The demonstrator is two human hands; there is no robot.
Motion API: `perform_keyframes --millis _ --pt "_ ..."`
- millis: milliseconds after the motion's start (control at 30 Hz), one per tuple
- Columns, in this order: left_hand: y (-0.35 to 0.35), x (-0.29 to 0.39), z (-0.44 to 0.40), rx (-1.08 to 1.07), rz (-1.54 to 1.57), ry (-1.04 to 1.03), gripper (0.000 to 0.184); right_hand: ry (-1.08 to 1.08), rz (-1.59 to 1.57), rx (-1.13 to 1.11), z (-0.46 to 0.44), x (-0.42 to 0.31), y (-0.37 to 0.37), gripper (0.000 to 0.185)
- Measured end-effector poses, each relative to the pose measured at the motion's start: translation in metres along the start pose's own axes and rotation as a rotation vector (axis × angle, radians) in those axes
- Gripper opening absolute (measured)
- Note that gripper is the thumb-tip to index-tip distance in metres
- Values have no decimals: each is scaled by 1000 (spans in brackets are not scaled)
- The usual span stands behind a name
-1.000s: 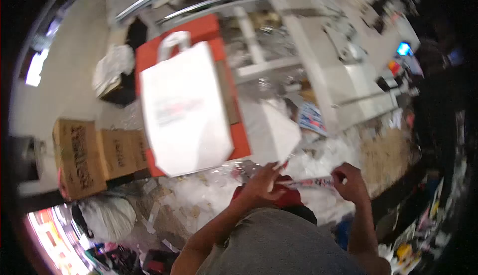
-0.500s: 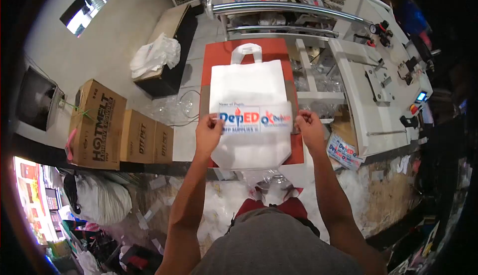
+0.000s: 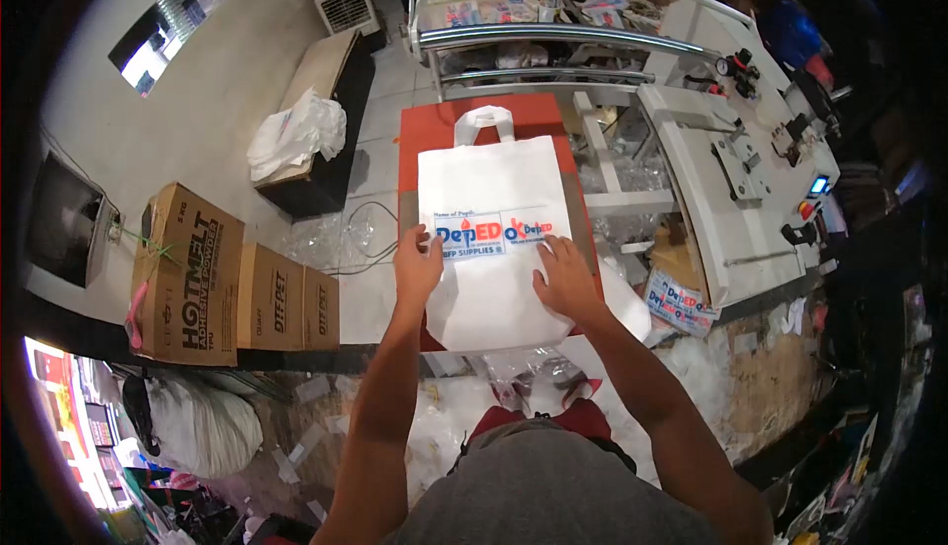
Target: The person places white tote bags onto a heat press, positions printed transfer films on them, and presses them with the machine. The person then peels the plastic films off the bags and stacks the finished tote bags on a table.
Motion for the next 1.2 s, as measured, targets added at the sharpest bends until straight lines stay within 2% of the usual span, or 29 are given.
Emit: perform_keyframes --millis 67,100,167,200,767,1200 --pt "6 27 21 -6 -318 -415 38 -2 -10 16 1 2 -4 49" --pt "10 27 29 -3 -321 -409 38 -4 -21 30 2 2 -6 49" --pt "-4 30 45 -167 -464 -469 42 -14 -10 20 3 0 -5 50" --pt "-8 25 50 -178 -558 -521 44 -28 4 12 2 0 -5 50" --pt "-11 18 59 -172 -684 -486 46 -43 -25 51 5 -2 -1 51" --pt "-10 17 56 -186 -612 -524 46 -90 -92 80 6 2 -1 50"
Point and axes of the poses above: each hand's wrist, its own z-axis away from the middle knuckle, its own y-axis out of the back of the hand, x = y × z, the point moved 7 cm from there along -z, towards the middle knuckle, and after that the axes turned 10 degrees about z, right-handed, at the moved point
